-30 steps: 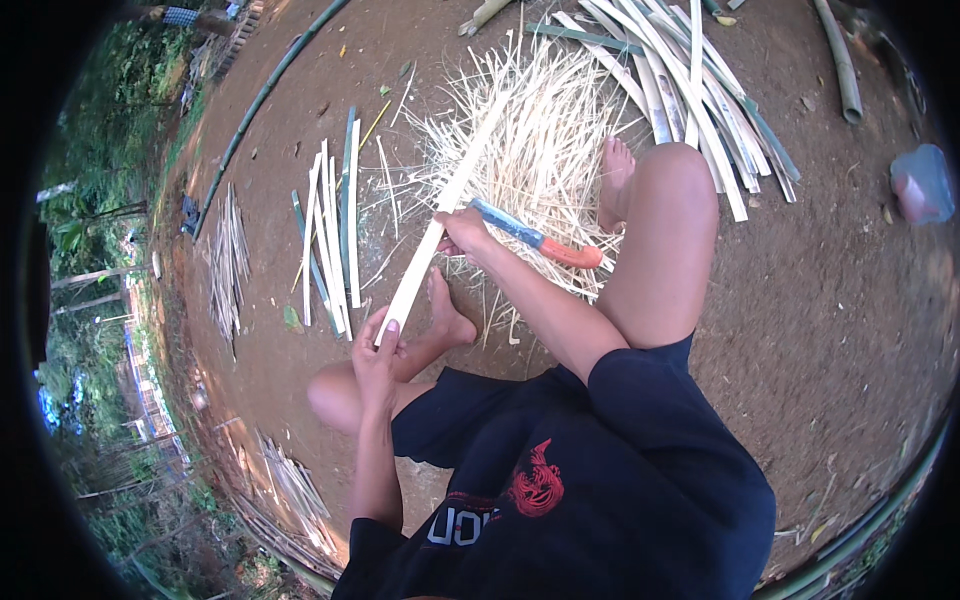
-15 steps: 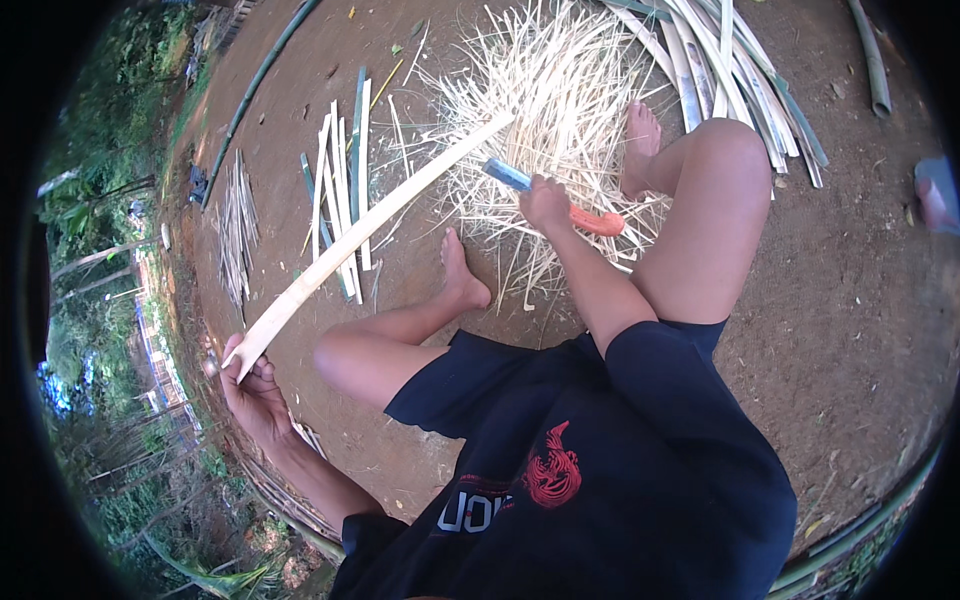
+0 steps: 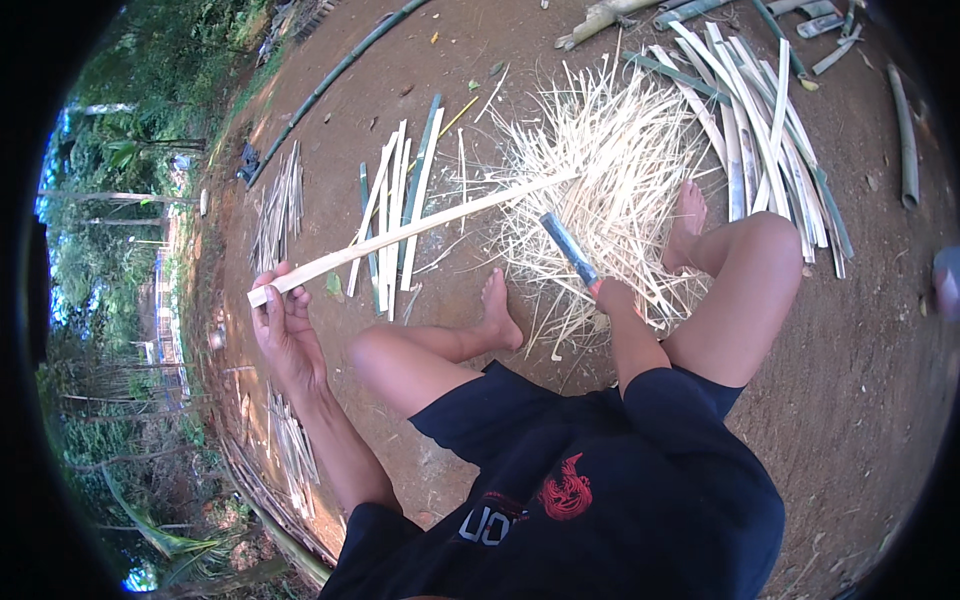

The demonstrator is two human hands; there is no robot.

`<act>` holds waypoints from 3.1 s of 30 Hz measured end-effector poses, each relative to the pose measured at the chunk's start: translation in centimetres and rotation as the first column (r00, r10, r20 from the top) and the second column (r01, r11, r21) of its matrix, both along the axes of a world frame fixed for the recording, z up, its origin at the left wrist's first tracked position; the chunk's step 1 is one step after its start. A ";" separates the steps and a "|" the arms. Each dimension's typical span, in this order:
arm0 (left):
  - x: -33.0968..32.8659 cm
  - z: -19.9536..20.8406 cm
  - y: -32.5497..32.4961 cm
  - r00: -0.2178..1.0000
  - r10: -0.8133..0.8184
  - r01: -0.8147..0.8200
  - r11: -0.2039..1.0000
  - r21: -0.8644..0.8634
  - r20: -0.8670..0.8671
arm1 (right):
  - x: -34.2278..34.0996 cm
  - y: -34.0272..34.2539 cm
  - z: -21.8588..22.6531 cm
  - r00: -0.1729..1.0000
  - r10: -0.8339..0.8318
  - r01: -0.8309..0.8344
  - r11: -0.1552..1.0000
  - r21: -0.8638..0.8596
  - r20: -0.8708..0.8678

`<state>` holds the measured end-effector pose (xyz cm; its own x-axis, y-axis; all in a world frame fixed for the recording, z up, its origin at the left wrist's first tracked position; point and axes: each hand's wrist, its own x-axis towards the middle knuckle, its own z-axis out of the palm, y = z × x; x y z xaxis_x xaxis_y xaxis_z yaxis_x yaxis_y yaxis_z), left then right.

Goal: The person sits on the ground and uses a knife to split long bamboo strips into thinner slivers. They hold the bamboo with one hand and use the knife to shave and split the material, creating a pile of thin bamboo fibers.

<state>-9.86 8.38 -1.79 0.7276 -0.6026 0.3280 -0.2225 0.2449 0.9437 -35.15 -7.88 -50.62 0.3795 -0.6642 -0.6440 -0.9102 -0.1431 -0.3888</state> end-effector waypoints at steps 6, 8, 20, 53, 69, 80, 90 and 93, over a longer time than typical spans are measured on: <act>1.5 3.9 0.4 0.994 0.025 -0.018 0.997 -0.070 0.105 | 2.0 1.9 4.8 0.959 -0.178 0.143 0.976 0.167 0.220; 1.4 4.7 -0.9 0.994 0.047 -0.037 0.994 -0.099 0.099 | 2.8 1.8 6.0 0.865 -0.345 0.245 0.924 0.294 0.364; 3.7 3.2 -8.5 0.991 0.063 -0.063 0.998 -0.005 0.120 | 1.1 7.0 25.9 -0.051 -0.997 0.056 0.059 0.997 0.061; -3.6 5.5 -7.7 0.841 -0.118 0.066 0.991 0.116 0.529 | 2.6 7.0 39.6 0.353 -0.016 0.224 0.972 -0.068 0.935; -3.4 3.8 -5.9 0.832 0.052 -0.079 0.997 0.025 0.553 | 1.8 7.1 31.7 0.641 -0.204 0.258 0.965 0.042 0.740; -5.1 2.9 -5.9 0.644 0.284 -0.261 0.954 -0.145 0.711 | 4.9 8.9 35.5 0.483 -0.103 0.173 0.985 0.020 0.870; -5.4 2.8 -5.5 0.633 0.307 -0.299 0.944 -0.141 0.711 | 3.0 9.9 33.7 0.543 -0.098 0.125 0.992 0.036 0.834; -4.8 2.7 -5.2 0.639 0.310 -0.316 0.940 -0.127 0.703 | 2.6 9.3 32.8 0.562 -0.158 0.131 0.986 0.101 0.812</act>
